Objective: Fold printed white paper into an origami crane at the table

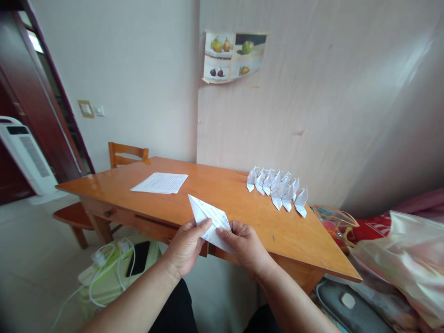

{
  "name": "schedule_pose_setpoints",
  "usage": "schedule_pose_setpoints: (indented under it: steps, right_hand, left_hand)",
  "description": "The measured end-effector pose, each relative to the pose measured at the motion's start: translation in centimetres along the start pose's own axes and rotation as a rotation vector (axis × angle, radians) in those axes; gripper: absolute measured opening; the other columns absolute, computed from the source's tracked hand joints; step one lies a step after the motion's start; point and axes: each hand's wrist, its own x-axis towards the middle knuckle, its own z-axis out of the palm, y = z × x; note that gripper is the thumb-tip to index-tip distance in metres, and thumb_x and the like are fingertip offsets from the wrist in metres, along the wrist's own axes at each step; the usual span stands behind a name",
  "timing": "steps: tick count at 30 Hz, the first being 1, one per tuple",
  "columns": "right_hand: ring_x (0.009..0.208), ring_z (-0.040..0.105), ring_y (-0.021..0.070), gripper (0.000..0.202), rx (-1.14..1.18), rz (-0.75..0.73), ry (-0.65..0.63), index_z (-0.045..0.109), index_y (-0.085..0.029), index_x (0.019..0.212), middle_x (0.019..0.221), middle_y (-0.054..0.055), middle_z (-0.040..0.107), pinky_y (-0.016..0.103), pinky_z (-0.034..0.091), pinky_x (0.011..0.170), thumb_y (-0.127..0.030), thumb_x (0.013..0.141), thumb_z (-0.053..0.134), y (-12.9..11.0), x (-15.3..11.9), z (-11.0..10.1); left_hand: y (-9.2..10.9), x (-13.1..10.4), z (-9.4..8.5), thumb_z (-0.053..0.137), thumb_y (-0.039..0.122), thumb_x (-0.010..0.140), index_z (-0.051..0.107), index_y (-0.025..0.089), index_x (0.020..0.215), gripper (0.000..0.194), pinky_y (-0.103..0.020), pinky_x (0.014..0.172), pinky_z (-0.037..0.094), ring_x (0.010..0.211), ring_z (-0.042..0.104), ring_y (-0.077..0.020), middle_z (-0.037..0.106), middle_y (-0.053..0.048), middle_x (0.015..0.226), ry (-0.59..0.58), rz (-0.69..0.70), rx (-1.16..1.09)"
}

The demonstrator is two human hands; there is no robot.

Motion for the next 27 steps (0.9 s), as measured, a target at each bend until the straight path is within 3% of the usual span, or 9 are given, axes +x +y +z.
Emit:
schedule_pose_setpoints:
  steps: [4, 9, 13, 16, 22, 27]
  right_hand:
    - [0.064, 0.054, 0.0119, 0.037, -0.007, 0.027, -0.046, 0.071, -0.015, 0.088, 0.077, 0.001, 0.069, 0.024, 0.04, 0.062, -0.051, 0.081, 0.073, -0.2, -0.7, 0.7]
    - [0.07, 0.059, 0.0152, 0.038, -0.04, 0.039, -0.097, 0.074, -0.015, 0.093, 0.083, 0.004, 0.072, 0.027, 0.043, 0.068, -0.051, 0.082, 0.073, 0.7, -1.3, 1.0]
    - [0.066, 0.056, 0.0138, 0.036, -0.049, 0.048, -0.12, 0.074, -0.015, 0.092, 0.08, 0.004, 0.07, 0.026, 0.041, 0.065, -0.05, 0.083, 0.073, 1.1, -1.6, 1.2]
    - [0.066, 0.054, 0.0129, 0.034, -0.048, 0.054, -0.146, 0.074, -0.016, 0.091, 0.08, 0.003, 0.07, 0.025, 0.038, 0.063, -0.049, 0.084, 0.072, 1.0, -1.9, 1.3]
    - [0.061, 0.048, 0.0107, 0.035, -0.088, 0.081, -0.153, 0.075, -0.015, 0.093, 0.074, 0.002, 0.066, 0.024, 0.033, 0.059, -0.048, 0.085, 0.071, 1.2, -2.4, 1.4]
    - [0.062, 0.048, 0.0101, 0.033, -0.056, 0.098, -0.183, 0.074, -0.014, 0.087, 0.073, 0.002, 0.066, 0.024, 0.033, 0.061, -0.047, 0.084, 0.072, 1.1, -3.0, 1.7]
  left_hand:
    - [-0.7, -0.5, -0.3, 0.077, 0.034, 0.08, 0.074, 0.011, 0.101, 0.031, -0.034, 0.088, 0.05, 0.092, 0.067, -0.0226, 0.074, -0.011, 0.094, 0.06, -0.009, -0.034]
    - [-1.0, -1.3, -0.3, 0.082, 0.033, 0.073, 0.073, 0.012, 0.084, 0.025, -0.028, 0.069, 0.05, 0.057, 0.059, -0.0128, 0.067, -0.002, 0.064, 0.159, -0.048, -0.029]
    - [-0.9, -1.8, -0.1, 0.081, 0.035, 0.073, 0.07, 0.011, 0.076, 0.027, -0.026, 0.057, 0.046, 0.05, 0.056, -0.0112, 0.067, -0.003, 0.064, 0.172, -0.047, -0.051]
    - [-0.3, -1.9, -0.1, 0.081, 0.037, 0.073, 0.07, 0.01, 0.078, 0.03, -0.026, 0.056, 0.045, 0.053, 0.059, -0.0132, 0.07, -0.006, 0.068, 0.187, -0.02, -0.079]
    - [1.2, -1.5, -0.8, 0.081, 0.031, 0.074, 0.072, 0.009, 0.092, 0.03, -0.031, 0.071, 0.053, 0.078, 0.071, -0.0214, 0.076, -0.013, 0.089, 0.257, 0.021, -0.157]
    - [2.2, -0.7, -2.2, 0.081, 0.027, 0.074, 0.071, 0.009, 0.092, 0.028, -0.036, 0.086, 0.054, 0.092, 0.073, -0.0243, 0.077, -0.015, 0.092, 0.329, 0.086, -0.194]
